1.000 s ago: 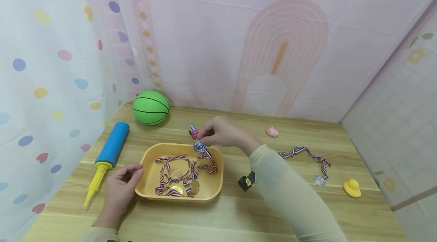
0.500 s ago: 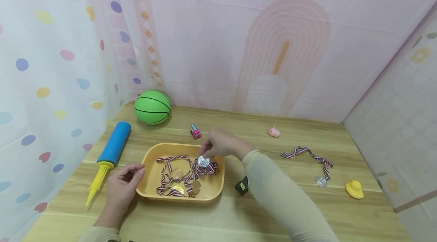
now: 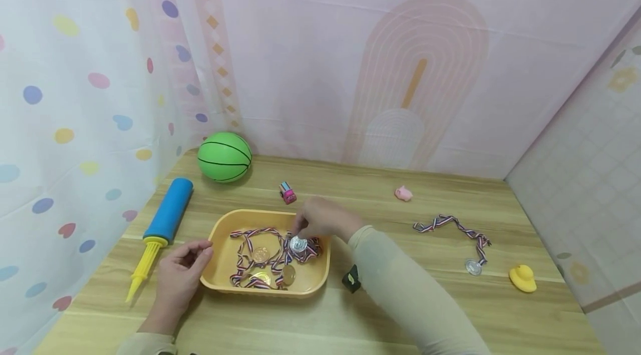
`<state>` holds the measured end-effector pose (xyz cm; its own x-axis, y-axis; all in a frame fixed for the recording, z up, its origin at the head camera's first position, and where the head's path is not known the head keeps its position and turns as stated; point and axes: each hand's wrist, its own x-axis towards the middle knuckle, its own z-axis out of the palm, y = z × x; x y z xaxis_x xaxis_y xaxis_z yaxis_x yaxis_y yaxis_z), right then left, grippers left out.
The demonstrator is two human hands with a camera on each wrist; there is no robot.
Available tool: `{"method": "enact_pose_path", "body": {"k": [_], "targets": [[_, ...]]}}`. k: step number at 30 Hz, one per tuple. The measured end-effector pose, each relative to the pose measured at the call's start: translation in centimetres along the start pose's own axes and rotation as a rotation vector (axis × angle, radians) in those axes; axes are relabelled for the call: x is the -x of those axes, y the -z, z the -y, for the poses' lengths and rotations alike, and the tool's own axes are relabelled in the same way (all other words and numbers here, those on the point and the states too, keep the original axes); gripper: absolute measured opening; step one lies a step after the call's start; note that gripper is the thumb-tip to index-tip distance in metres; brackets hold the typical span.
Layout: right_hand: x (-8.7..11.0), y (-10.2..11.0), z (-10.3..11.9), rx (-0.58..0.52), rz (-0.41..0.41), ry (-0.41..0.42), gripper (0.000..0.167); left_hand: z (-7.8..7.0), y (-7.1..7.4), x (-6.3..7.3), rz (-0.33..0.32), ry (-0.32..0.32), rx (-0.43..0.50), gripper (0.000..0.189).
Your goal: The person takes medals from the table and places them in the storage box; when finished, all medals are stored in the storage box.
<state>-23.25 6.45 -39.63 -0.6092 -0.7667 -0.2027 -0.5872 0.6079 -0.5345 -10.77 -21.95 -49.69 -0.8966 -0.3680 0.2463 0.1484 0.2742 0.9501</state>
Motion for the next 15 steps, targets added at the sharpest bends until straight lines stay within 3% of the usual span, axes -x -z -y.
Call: {"method": "enact_pose_path", "body": {"k": [5, 15], "targets": [[-0.3, -0.6, 0.2, 0.112, 0.025, -0.003, 0.012, 0.0, 0.0, 0.0, 0.004, 0.008, -0.004, 0.008], [-0.6, -1.4, -0.1, 0.185, 0.010, 0.010, 0.009, -0.2, 0.0, 0.0, 0.008, 0.015, -0.040, 0.009]]}}
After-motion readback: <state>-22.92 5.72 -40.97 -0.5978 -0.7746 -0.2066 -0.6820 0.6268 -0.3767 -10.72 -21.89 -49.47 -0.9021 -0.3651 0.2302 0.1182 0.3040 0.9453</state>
